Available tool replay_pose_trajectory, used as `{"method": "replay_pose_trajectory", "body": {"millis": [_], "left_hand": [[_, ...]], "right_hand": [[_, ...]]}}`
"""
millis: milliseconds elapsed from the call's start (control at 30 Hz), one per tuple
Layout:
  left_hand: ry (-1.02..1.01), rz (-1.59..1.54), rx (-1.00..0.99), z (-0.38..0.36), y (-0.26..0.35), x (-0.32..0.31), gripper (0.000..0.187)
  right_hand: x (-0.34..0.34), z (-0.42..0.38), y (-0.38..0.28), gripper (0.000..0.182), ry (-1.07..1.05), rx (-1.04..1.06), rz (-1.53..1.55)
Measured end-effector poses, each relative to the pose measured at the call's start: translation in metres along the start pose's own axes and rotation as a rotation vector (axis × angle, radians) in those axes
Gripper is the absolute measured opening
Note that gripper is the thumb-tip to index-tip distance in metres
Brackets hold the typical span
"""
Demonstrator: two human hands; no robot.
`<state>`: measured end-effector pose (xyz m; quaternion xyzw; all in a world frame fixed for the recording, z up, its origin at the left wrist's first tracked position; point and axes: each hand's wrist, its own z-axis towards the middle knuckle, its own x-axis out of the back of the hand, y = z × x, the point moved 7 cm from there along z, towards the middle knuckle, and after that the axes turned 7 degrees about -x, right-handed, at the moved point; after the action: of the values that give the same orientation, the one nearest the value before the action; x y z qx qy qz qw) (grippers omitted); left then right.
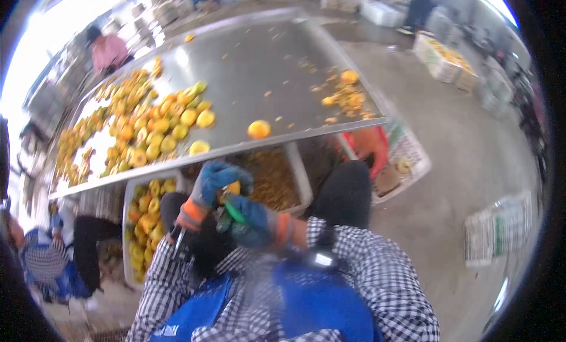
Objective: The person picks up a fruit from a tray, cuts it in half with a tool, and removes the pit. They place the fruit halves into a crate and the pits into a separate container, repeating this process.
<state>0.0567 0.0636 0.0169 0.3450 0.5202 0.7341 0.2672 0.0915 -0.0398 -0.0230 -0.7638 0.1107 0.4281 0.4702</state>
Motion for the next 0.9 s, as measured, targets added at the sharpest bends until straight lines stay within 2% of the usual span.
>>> {"method": "replay_pose_trajectory", "body": {"millis": [33,67,100,200,233,300,333,367,400,433,467,567,633,667,700,733,767,800,867,900], "left_hand": [[0.04,-0.029,0.029,-0.003,-0.004,0.002,0.026],[0.135,-0.132,0.069,-0.005,-0.011,0.005,0.023],[0.254,-0.376,0.219,-0.009,-0.022,0.003,0.023],[0.239,0.114,-0.148,-0.002,-0.007,0.012,0.017],[0.292,-0.044,-0.04,0.0,-0.018,0.017,0.018],[0.49,0.378,-0.135,-0.01,-0.039,0.059,0.02],[0.552,0.454,-0.108,-0.022,-0.038,0.084,0.021],[0.614,0.528,-0.077,-0.034,-0.037,0.109,0.023],[0.639,0.619,0.105,-0.054,-0.039,0.139,0.022],[0.64,0.706,0.292,-0.074,-0.04,0.168,0.024],[0.621,0.951,0.546,-0.092,-0.048,0.196,0.028],[0.459,1.609,0.425,-0.092,-0.04,0.208,0.034],[0.449,1.503,0.405,-0.059,-0.045,0.194,0.037],[0.434,1.428,0.328,-0.015,-0.05,0.181,0.038],[0.311,1.378,0.321,0.007,-0.062,0.168,0.042],[0.095,1.381,0.439,0.034,-0.086,0.157,0.047],[0.04,1.333,0.461,0.048,-0.101,0.154,0.047],[-0.009,1.296,0.504,0.059,-0.113,0.153,0.048],[-0.005,1.305,0.455,0.069,-0.109,0.157,0.047],[0.018,1.276,0.44,0.067,-0.104,0.161,0.046]], "right_hand": [[0.001,0.005,0.008,0.037,-0.032,-0.007,-0.001],[0.009,0.013,0.014,0.038,-0.03,0.082,-0.056],[0.016,0.019,0.014,0.039,-0.024,0.18,-0.113],[0.022,0.031,0.021,0.043,-0.207,-0.044,0.206],[0.02,0.032,0.015,0.045,-0.242,-0.086,0.282],[0.012,0.035,0.002,0.047,-0.388,-0.164,0.421],[0.008,0.033,-0.003,0.047,-0.505,-0.196,0.488],[0.028,0.037,-0.004,0.046,-0.309,-0.125,0.221],[0.048,0.038,-0.006,0.044,-0.109,-0.103,-0.056],[0.062,0.037,-0.019,0.041,0.076,-0.085,-0.481],[0.074,0.036,-0.036,0.039,0.277,-0.045,-0.903],[0.13,0.042,-0.018,0.026,0.659,-0.219,-1.168],[0.123,0.057,0.008,0.029,0.335,0.059,-1.09],[0.109,0.055,0.007,0.028,0.196,0.337,-1.458],[0.096,0.046,0.007,0.028,0.145,0.703,-1.791],[0.128,0.055,0.02,0.032,0.318,0.081,-1.211],[0.134,0.054,0.027,0.031,0.396,-0.036,-1.125],[0.132,0.05,0.03,0.031,0.391,-0.031,-1.171],[0.125,0.043,0.028,0.031,0.369,0.006,-1.189],[0.085,0.017,-0.007,0.03,0.48,-0.18,-1.009]]}}
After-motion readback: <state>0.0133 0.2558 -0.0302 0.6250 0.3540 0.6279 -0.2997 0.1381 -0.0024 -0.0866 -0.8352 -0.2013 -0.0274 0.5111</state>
